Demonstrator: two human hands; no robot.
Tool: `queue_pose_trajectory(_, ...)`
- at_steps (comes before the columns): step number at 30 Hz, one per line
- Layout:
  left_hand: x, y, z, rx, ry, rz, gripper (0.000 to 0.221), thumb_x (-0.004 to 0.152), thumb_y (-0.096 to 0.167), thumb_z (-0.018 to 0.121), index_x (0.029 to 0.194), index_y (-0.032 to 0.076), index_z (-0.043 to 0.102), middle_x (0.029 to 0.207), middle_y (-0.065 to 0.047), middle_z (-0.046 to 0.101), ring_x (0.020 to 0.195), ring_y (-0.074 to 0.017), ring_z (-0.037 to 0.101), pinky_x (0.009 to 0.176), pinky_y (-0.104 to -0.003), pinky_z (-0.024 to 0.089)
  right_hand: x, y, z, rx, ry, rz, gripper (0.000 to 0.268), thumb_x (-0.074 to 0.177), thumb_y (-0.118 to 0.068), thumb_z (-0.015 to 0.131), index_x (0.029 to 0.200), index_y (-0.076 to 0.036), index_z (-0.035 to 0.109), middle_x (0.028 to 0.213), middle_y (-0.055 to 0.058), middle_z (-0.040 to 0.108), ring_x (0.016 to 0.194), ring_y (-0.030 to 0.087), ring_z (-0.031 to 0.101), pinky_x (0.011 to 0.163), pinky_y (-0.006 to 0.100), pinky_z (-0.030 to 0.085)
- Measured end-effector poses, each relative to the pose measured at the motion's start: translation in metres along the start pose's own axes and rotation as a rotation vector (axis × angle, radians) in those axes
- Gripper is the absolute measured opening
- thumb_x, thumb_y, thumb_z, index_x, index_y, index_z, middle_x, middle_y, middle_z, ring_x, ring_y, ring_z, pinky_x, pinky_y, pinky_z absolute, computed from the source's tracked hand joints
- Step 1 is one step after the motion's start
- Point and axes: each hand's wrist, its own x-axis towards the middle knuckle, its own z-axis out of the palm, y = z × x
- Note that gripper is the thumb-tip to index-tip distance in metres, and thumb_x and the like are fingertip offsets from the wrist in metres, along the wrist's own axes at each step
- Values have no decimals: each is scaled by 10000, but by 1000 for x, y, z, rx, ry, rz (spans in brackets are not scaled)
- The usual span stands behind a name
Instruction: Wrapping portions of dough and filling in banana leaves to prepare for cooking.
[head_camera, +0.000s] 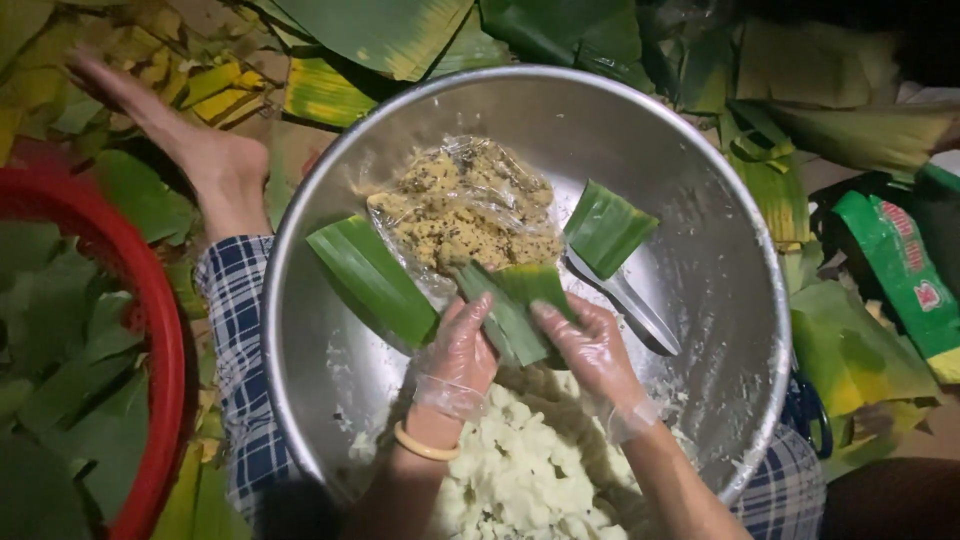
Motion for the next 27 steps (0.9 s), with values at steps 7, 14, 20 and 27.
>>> queue_pose_trajectory(7,13,-17,-25,2,-116,115,613,855,133,664,1450,102,519,1306,-116,587,1202,-253,550,1112,-435,389,-3,-10,2,-226,-117,-25,706,805,-514,750,1398,-152,619,1393,209,615,1218,386,653,1072,515,514)
queue_pose_trajectory(14,68,-48,-71,-29,-362,449,249,979,150,556,1185,17,602,825,-137,697,938,-320,743,930,-485,594,-16,-6,-7,-542,-463,-404,915,918,-709,323,1514,-17,385,1440,319,514,1310,500,513,1120,639,390)
queue_pose_trajectory(20,39,-35,-37,135,50,381,294,952,184,642,1198,24,629,685,-50,583,664,-216,658,838,-433,596,-19,11,38,-737,-225,-330,513,1019,-472,384,1388,-129,482,1144,311,695,1135,505,639,989,631,487)
queue_pose_trajectory(27,13,-17,-25,104,-234,32,297,944,315,650,1012,45,752,862,-224,750,722,-261,747,876,-438,612,-2,1,4,-489,-441,-77,878,839,-724,425,1461,-120,562,1407,291,582,1322,531,500,1114,608,417)
